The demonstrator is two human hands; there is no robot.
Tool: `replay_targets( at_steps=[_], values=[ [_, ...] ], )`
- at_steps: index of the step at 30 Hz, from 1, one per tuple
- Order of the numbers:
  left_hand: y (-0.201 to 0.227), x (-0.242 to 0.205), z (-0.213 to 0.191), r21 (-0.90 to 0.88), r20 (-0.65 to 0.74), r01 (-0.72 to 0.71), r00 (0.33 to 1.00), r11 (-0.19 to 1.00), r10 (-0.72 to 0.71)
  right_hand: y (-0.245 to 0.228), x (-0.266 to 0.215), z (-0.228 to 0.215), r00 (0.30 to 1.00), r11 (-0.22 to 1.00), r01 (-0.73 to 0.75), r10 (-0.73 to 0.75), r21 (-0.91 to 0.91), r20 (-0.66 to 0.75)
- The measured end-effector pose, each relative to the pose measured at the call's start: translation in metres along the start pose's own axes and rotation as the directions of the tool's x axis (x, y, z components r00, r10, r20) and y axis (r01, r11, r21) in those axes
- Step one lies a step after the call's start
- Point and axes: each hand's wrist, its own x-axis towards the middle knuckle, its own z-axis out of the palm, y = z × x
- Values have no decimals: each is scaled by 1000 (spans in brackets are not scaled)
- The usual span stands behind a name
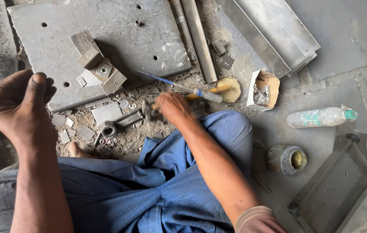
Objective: The person sits on the floor and uses a hammer to strike a small metal piece placed on a wooden block. They repeatedly pick up the piece, inspect it, and strike it again to shape or flatten it.
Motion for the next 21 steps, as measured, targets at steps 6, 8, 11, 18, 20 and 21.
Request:
replay_targets(
  at_steps=[6, 8, 11, 18, 20, 21],
  values=[
    [-13, 6, -8, -87, -61, 84, 994, 993, -90, 12, 19, -2, 953, 978, 151, -183, -145, -241],
    [-20, 6, -13, -148, -65, 68, 995, 987, -78, 4, 13, 3, 940, 960, 212, -252, -183, -232],
    [-22, 7, -19, -187, -53, 40, 997, 982, -50, -5, 4, 6, 913, 938, 250, -311, -239, -265],
    [-14, 6, -13, -115, -80, 38, 996, 993, -47, -14, 11, 9, 936, 906, 272, -328, -324, -130],
    [-20, 5, -18, -131, -50, 8, 999, 991, -15, -15, 16, 6, 930, 880, 296, -354, -372, -96],
    [-24, 5, -21, -139, -37, -7, 999, 990, 2, -14, 20, 2, 939, 876, 298, -341, -380, -48]
  ],
)
